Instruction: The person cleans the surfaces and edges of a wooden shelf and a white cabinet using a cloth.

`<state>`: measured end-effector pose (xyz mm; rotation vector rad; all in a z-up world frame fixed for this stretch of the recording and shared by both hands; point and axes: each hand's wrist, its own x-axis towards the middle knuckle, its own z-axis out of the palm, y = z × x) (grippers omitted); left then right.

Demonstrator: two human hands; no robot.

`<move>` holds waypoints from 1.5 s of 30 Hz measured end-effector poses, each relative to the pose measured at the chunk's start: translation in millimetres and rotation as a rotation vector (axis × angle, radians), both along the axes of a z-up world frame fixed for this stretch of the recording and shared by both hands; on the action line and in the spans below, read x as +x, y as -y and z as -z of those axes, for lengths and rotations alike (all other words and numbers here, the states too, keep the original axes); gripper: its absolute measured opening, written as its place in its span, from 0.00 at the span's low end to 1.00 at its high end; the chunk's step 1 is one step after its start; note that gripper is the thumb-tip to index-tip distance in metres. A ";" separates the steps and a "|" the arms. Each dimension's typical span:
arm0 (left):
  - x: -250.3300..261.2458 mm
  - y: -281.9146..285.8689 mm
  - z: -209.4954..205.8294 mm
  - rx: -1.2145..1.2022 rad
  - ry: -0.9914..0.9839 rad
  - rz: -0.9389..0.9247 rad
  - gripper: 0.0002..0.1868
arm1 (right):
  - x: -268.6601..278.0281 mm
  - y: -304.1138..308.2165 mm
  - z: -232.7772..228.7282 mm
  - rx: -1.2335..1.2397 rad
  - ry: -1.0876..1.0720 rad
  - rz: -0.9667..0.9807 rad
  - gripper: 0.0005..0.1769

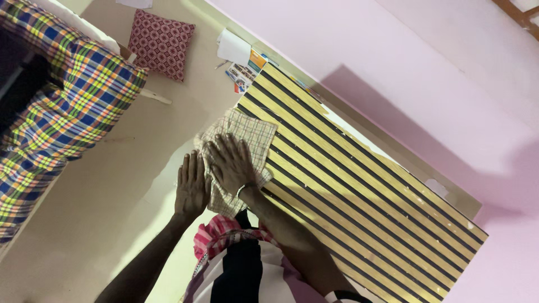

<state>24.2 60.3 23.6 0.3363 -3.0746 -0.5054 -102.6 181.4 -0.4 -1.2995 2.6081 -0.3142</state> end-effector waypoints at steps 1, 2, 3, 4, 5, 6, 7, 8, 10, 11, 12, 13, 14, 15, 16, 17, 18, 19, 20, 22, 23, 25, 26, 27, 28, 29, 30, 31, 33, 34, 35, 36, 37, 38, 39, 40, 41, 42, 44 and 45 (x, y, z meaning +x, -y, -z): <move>8.3 -10.1 0.5 -0.001 0.000 0.013 0.35 | 10.2 -13.0 0.2 -0.025 -0.001 0.002 0.36; 14.3 -20.6 1.1 -0.001 -0.005 0.022 0.35 | 19.0 -26.5 -1.1 -0.049 -0.006 0.000 0.36; 19.5 -31.4 1.6 -0.002 -0.010 0.031 0.35 | 26.4 -39.2 -2.9 -0.074 -0.012 -0.002 0.35; 24.4 -46.4 3.0 0.000 -0.010 0.053 0.35 | 32.4 -55.9 -4.8 -0.085 -0.006 0.013 0.35; 26.7 -62.6 5.0 0.002 -0.010 0.074 0.35 | 37.1 -76.2 -6.9 -0.096 0.000 0.028 0.34; 28.1 -77.9 6.6 0.000 -0.013 0.094 0.35 | 41.1 -96.1 -8.9 -0.111 0.004 0.041 0.34; 28.0 -95.3 8.5 0.002 -0.018 0.121 0.35 | 44.6 -117.6 -10.6 -0.095 -0.007 0.067 0.34; 27.0 -114.0 10.4 0.004 -0.021 0.150 0.34 | 48.4 -140.9 -11.4 -0.080 -0.016 0.096 0.34; 25.6 -152.2 12.3 0.038 -0.038 0.221 0.34 | 57.0 -189.1 -11.5 -0.091 -0.046 0.155 0.34; 23.7 -172.2 13.1 0.069 -0.053 0.263 0.34 | 62.5 -214.3 -11.0 -0.118 -0.067 0.186 0.34; 24.2 -192.8 14.3 0.100 -0.065 0.307 0.34 | 70.5 -239.1 -9.0 -0.088 -0.104 0.228 0.33; 24.2 -214.4 16.0 0.091 -0.082 0.344 0.34 | 78.5 -264.2 -6.4 -0.058 -0.141 0.270 0.33; 22.9 -234.5 17.9 0.080 -0.099 0.383 0.35 | 85.2 -288.1 -3.9 -0.055 -0.155 0.311 0.33; 24.1 -255.3 19.3 0.109 -0.147 0.420 0.35 | 92.5 -311.9 -2.0 -0.053 -0.168 0.351 0.32; 24.9 -274.4 20.6 0.133 -0.198 0.461 0.34 | 99.5 -333.7 -0.3 -0.069 -0.172 0.380 0.33; 22.4 -293.9 22.4 0.154 -0.113 0.501 0.36 | 106.8 -353.5 1.0 -0.086 -0.176 0.409 0.33; 22.6 -312.0 24.0 0.179 -0.023 0.540 0.37 | 117.7 -371.3 1.6 -0.107 -0.209 0.449 0.32; 27.0 -327.5 25.2 0.183 -0.049 0.570 0.37 | 129.0 -387.5 1.7 -0.129 -0.242 0.490 0.31; 29.4 -340.1 26.4 0.184 -0.079 0.599 0.38 | 136.7 -401.8 1.5 -0.088 -0.242 0.521 0.32; 33.0 -349.5 28.5 0.199 -0.111 0.653 0.39 | 151.3 -417.7 2.9 -0.062 -0.233 0.578 0.32; 34.3 -349.6 28.6 0.215 -0.114 0.679 0.39 | 157.6 -422.0 3.3 -0.078 -0.223 0.604 0.33; 38.4 -339.3 26.0 0.196 -0.111 0.706 0.40 | 165.5 -419.5 3.8 -0.092 -0.232 0.647 0.34; 40.7 -331.1 24.9 0.158 -0.109 0.706 0.40 | 166.9 -414.3 5.8 -0.093 -0.255 0.663 0.34; 42.1 -322.5 23.3 0.119 -0.106 0.707 0.41 | 166.5 -408.7 7.3 -0.095 -0.277 0.679 0.35; 46.1 -313.5 20.1 0.150 -0.107 0.668 0.40 | 168.0 -401.2 7.1 -0.096 -0.279 0.667 0.35; 50.7 -303.4 16.7 0.181 -0.108 0.629 0.39 | 169.1 -391.2 6.6 -0.098 -0.280 0.655 0.36; 53.4 -293.8 13.6 0.219 -0.116 0.588 0.38 | 167.3 -381.7 4.5 -0.093 -0.287 0.641 0.36; 56.6 -279.1 12.0 0.201 -0.105 0.550 0.38 | 166.1 -366.4 4.6 -0.113 -0.274 0.597 0.37; 64.4 -258.2 15.2 0.185 -0.090 0.465 0.38 | 162.8 -342.5 7.6 -0.134 -0.253 0.497 0.37; 69.8 -249.0 17.7 0.184 -0.134 0.441 0.37 | 161.1 -332.1 9.1 -0.102 -0.258 0.463 0.37; 74.0 -238.3 20.1 0.182 -0.177 0.417 0.36 | 157.8 -319.7 11.2 -0.070 -0.263 0.430 0.37; 73.3 -219.7 21.7 0.169 -0.222 0.409 0.34 | 154.6 -300.2 14.6 -0.048 -0.270 0.413 0.36; 72.0 -207.5 21.9 0.205 -0.202 0.402 0.34 | 152.8 -285.6 16.6 -0.035 -0.274 0.411 0.37; 69.7 -197.7 22.1 0.236 -0.183 0.401 0.35 | 151.0 -271.5 20.3 -0.026 -0.279 0.415 0.37; 64.1 -183.4 21.8 0.266 -0.163 0.401 0.35 | 145.4 -254.6 24.9 -0.018 -0.283 0.419 0.37; 61.3 -165.3 19.6 0.245 -0.185 0.375 0.34 | 142.4 -236.6 27.8 -0.023 -0.282 0.420 0.38; 57.0 -145.2 17.4 0.224 -0.208 0.349 0.33 | 136.6 -216.7 31.2 -0.028 -0.281 0.421 0.39; 58.4 -128.0 16.4 0.213 -0.223 0.336 0.32 | 139.8 -200.0 35.3 -0.022 -0.275 0.436 0.39; 54.8 -87.3 17.8 0.247 -0.167 0.296 0.31 | 134.1 -158.7 46.7 -0.001 -0.280 0.395 0.39; 53.2 -70.5 18.9 0.267 -0.139 0.274 0.31 | 129.9 -142.3 49.8 0.014 -0.284 0.371 0.39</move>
